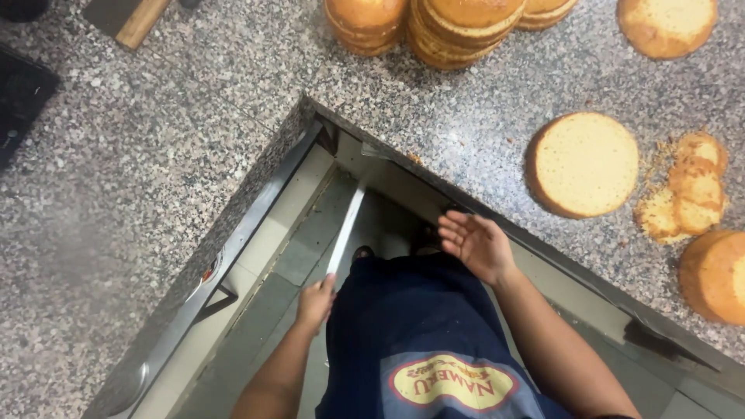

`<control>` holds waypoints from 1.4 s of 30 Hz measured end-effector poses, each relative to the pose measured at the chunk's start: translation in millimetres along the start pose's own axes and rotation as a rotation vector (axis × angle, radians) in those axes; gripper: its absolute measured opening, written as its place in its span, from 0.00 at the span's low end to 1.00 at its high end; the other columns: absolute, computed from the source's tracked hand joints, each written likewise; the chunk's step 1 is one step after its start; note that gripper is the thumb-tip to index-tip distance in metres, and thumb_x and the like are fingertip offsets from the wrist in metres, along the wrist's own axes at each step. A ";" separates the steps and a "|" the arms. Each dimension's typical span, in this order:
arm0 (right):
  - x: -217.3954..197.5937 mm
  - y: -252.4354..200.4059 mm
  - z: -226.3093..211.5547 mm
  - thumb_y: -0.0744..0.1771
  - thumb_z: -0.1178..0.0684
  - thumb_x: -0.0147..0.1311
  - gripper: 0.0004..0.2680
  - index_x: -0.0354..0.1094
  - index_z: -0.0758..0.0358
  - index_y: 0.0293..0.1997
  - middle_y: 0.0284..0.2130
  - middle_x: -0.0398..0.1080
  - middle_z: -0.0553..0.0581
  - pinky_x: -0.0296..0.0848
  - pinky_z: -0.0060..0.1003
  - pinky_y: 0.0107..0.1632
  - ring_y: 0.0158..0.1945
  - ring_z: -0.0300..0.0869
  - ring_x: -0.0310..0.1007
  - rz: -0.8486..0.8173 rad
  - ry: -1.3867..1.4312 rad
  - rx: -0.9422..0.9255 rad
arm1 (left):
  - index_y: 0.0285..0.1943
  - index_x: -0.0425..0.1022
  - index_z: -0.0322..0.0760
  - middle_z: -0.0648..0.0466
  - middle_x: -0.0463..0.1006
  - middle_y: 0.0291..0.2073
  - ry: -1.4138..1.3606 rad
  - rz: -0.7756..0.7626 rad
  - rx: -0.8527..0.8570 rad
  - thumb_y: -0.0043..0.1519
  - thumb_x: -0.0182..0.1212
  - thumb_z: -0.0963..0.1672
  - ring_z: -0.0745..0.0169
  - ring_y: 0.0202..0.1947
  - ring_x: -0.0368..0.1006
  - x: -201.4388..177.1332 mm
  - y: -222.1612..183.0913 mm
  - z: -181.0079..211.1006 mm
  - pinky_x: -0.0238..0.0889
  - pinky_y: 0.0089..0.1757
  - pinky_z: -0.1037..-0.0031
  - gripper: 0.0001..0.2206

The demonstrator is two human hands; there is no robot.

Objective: The person trims the domed tops off round sponge cake layers using a long serrated knife, sawing each cake flat on a granite counter and setting the trimmed layers aside. They brush crumbs off the counter and knife between cuts and work through a stack of baked cake layers one at a time.

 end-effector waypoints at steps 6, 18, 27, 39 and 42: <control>-29.7 42.3 -0.7 0.72 0.48 0.36 0.19 0.57 0.72 0.68 0.64 0.64 0.67 0.71 0.42 0.60 0.61 0.51 0.68 0.128 0.047 -0.096 | 0.27 0.76 0.28 0.45 0.71 0.15 0.103 0.150 0.180 0.65 0.56 0.56 0.53 0.18 0.69 -52.7 -72.9 48.0 0.63 0.27 0.63 0.27; -22.3 29.9 -9.7 0.72 0.53 0.41 0.15 0.62 0.77 0.62 0.58 0.69 0.71 0.76 0.45 0.58 0.59 0.55 0.72 -0.023 0.361 -0.159 | 0.28 0.74 0.36 0.40 0.79 0.27 0.809 0.147 0.544 0.65 0.52 0.58 0.32 0.31 0.76 -31.5 -126.9 171.7 0.67 0.35 0.48 0.25; 23.6 -41.1 -44.0 0.70 0.52 0.51 0.15 0.61 0.71 0.61 0.51 0.72 0.65 0.78 0.41 0.51 0.51 0.49 0.77 -0.005 0.187 -0.377 | 0.23 0.69 0.32 0.41 0.75 0.19 0.683 -0.010 0.567 0.62 0.57 0.57 0.37 0.25 0.73 -8.8 -142.9 198.6 0.64 0.32 0.52 0.26; -4.4 -99.7 -108.3 0.73 0.51 0.52 0.09 0.69 0.68 0.52 0.38 0.76 0.61 0.80 0.36 0.42 0.38 0.43 0.79 0.185 0.023 -0.868 | 0.26 0.74 0.33 0.39 0.72 0.17 0.576 -0.112 0.443 0.61 0.60 0.57 0.38 0.22 0.69 -6.2 -112.9 218.5 0.62 0.29 0.54 0.24; -33.0 -83.7 -56.2 0.75 0.43 0.49 0.15 0.70 0.68 0.44 0.36 0.77 0.64 0.81 0.38 0.42 0.37 0.46 0.79 -0.039 0.172 -0.612 | 0.29 0.77 0.33 0.39 0.77 0.19 0.489 0.038 0.453 0.63 0.54 0.58 0.39 0.23 0.75 -39.5 -82.3 241.3 0.66 0.32 0.57 0.25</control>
Point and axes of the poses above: each hand's wrist, its own y-axis towards the middle knuckle, its own x-axis out of the palm, z = x × y, the point moved 6 cm from there along y, towards the middle knuckle
